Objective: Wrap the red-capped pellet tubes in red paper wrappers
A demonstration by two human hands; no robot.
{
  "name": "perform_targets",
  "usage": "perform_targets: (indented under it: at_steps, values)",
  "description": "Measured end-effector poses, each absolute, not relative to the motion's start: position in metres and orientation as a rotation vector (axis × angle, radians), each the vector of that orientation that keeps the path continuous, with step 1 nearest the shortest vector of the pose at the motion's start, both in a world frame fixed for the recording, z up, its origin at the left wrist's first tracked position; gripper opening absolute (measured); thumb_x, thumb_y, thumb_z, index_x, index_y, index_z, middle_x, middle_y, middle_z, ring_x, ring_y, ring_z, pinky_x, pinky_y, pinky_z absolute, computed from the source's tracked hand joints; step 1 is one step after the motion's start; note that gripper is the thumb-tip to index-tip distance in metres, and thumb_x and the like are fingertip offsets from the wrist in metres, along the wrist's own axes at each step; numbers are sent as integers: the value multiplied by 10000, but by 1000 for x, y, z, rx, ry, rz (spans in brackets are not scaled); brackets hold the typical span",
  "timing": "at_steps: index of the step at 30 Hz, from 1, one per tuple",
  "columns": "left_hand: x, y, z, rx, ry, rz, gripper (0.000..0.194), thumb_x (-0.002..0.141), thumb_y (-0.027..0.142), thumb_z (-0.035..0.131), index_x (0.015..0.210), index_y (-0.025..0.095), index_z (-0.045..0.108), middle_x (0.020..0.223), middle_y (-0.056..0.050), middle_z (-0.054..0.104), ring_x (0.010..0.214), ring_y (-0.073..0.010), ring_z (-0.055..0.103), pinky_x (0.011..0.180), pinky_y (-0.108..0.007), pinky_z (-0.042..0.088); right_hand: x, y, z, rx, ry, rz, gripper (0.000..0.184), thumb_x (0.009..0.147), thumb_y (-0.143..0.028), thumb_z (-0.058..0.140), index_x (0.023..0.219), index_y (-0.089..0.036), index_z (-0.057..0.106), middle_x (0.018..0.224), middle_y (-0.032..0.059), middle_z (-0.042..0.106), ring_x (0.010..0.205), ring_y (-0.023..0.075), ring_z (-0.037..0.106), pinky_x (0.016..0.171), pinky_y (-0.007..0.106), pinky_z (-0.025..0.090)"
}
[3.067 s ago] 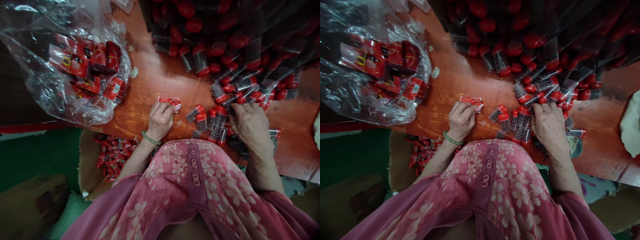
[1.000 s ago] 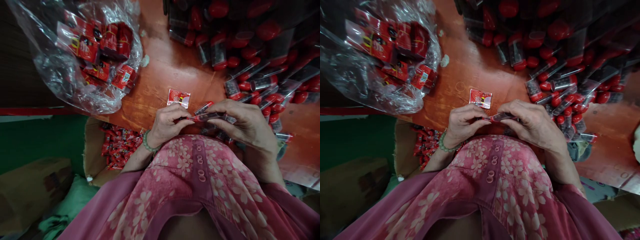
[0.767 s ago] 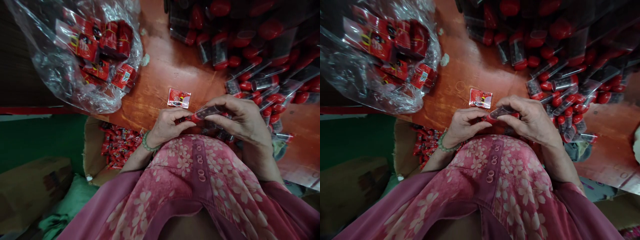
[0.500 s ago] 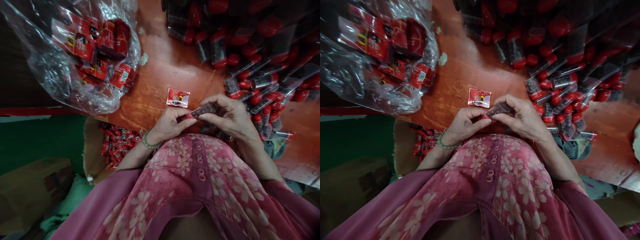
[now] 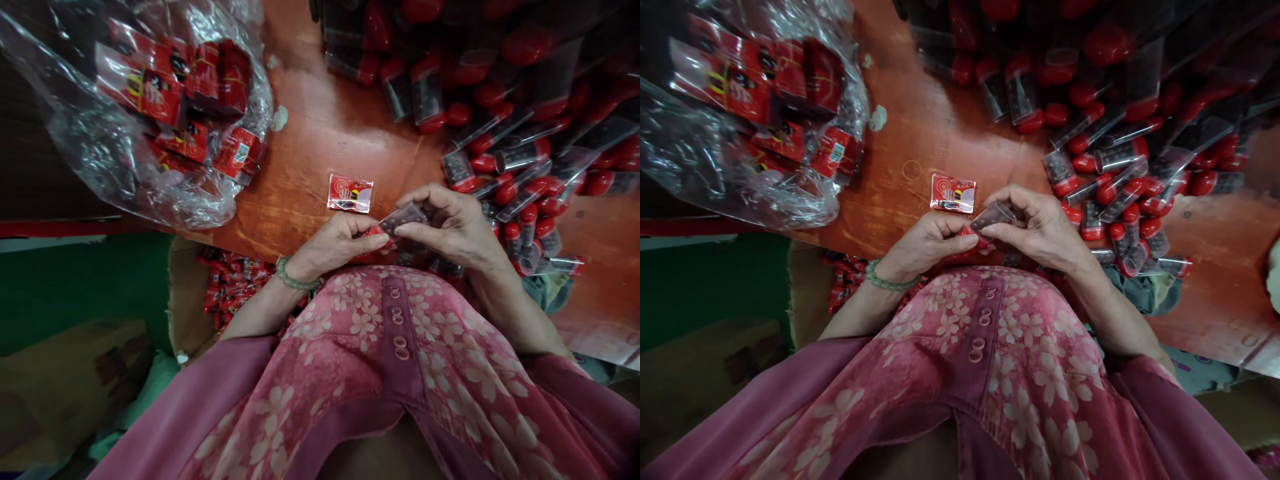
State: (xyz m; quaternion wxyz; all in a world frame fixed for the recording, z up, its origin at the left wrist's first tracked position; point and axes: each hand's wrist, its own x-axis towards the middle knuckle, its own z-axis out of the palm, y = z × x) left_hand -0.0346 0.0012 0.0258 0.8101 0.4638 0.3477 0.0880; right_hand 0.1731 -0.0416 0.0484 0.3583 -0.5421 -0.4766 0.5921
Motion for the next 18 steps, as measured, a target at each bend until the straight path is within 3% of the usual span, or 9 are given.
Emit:
perform_targets:
  at_steps: [5,10,13,18]
  values:
    - [-34,1,27,1067,687,125,596,813,720,660,802,127,724,723,-25,683,666,-114,583,678,-249,494,176,-42,46,-1392,-1124,1634,314,741,-349,865,934,-185,681,785,-18,736,632,113,661,598,240,554]
    - [-42,5,25,1214,779,258,396,798,511,772,933,139,753,865,-44,749,752,-126,635,737,-248,500,172,-41,45,-1419,-1101,1555,314,723,-340,869,930,-190,686,770,-26,730,682,130,682,627,251,567]
    - [-41,3,24,1167,804,261,352,788,477,789,846,132,747,792,-42,737,688,-113,615,676,-235,477,169,-42,43,-1404,-1107,1556,315,735,-358,862,938,-193,688,812,-12,752,713,140,697,639,259,572]
    - [-32,-3,20,1025,800,256,468,792,596,753,752,132,705,654,-3,637,580,-85,511,564,-220,392,171,-45,41,-1414,-1152,1561,286,773,-321,832,978,-180,692,859,2,761,731,132,685,673,255,558]
